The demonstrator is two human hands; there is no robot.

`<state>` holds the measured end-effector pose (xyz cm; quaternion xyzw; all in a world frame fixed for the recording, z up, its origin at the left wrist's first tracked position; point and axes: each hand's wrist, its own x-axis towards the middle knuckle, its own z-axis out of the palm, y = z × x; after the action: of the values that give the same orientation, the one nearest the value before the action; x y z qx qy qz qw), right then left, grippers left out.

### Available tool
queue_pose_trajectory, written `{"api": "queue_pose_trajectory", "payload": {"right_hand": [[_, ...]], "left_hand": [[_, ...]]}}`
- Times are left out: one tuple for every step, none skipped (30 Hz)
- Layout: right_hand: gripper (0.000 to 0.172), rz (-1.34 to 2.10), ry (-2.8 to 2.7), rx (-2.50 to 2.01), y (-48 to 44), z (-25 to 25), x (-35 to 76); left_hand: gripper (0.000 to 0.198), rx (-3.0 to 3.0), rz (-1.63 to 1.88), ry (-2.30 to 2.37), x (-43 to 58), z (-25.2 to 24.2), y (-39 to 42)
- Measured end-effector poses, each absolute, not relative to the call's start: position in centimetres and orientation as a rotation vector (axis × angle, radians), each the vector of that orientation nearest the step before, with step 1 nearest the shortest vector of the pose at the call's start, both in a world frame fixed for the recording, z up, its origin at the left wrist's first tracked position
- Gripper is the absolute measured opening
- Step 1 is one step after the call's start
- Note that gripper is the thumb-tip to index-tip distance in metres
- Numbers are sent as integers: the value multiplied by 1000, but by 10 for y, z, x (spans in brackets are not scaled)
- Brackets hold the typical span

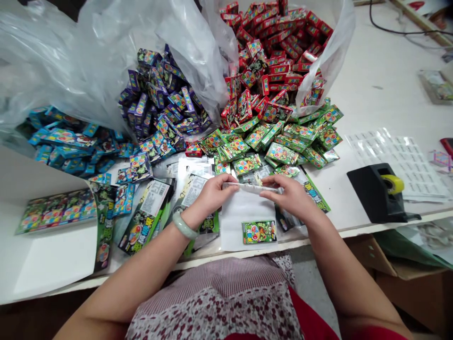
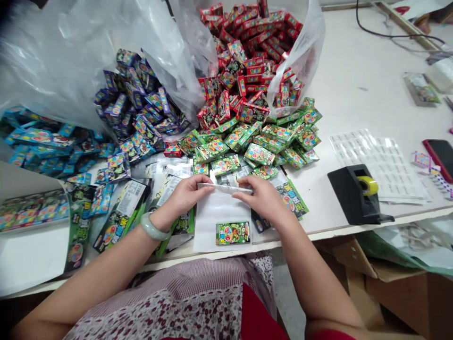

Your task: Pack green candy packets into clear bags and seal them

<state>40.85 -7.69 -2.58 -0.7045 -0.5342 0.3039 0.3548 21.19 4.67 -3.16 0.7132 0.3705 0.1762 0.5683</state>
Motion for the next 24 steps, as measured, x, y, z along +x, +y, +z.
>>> {"api": "queue_pose_trajectory", "payload": {"right_hand": [[22,765,-1467,-1828,-73,-24,407],[16,759,-1540,-1836,-69,-24,406],[8,770,-1587,-1842,-65,-23,405],[3,791,-1607,-1842,-61,-24,405],[5,812,-1610,-1839,-59,-25,404],[9,828,-1604,-1837,-57,-26,404],[11,843,-1594,-1835,-56,-27,404],[13,857,-1589,-1831,-56,-28,405],[15,871,-1586,-1829,-57,-29,405],[15,884,-1581,-1825,-58,-30,406],[14,899,-1567,-1823,-58,-31,406],[13,915,-1543,-1822,-59,-31,406],[11,934,-1512,-1822,-60,-31,406],[11,957,-1477,-1825,-60,-31,405],[12,979,-1443,-1831,-60,-30,405],[14,999,-1419,-1838,-60,-30,405],[15,1014,-1408,-1848,-60,-29,404],[17,1022,-1406,-1858,-60,-29,404],[18,1027,-1408,-1868,-60,-29,404],[19,1031,-1410,-1877,-60,-29,405],[19,1037,-1414,-1879,-60,-29,405],[20,1043,-1420,-1877,-60,-29,405],[20,1050,-1427,-1872,-60,-29,406],[21,1058,-1436,-1869,-60,-29,406]], "left_hand": [[3,1683,413,852,212,-31,46],[3,1688,414,836,212,-31,46],[3,1692,415,826,212,-30,46],[3,1694,419,825,212,-29,45],[3,1697,420,830,212,-28,45],[4,1698,418,838,212,-28,44],[6,1697,411,846,212,-27,44],[7,1693,402,853,212,-27,43],[9,1688,393,858,212,-28,43],[10,1681,388,861,212,-28,43],[10,1675,385,864,212,-29,43],[9,1673,385,868,211,-29,43],[8,1676,383,869,211,-30,43],[7,1683,379,867,211,-30,43],[7,1690,375,862,211,-31,43],[7,1692,379,856,210,-31,43],[8,1684,392,852,210,-31,43],[10,1664,408,847,209,-31,43],[12,1638,420,842,209,-30,44],[14,1614,423,836,208,-30,44],[15,1598,417,832,207,-29,44],[16,1594,404,831,206,-29,45],[17,1600,388,834,206,-29,45],[17,1614,379,844,205,-29,45]]}}
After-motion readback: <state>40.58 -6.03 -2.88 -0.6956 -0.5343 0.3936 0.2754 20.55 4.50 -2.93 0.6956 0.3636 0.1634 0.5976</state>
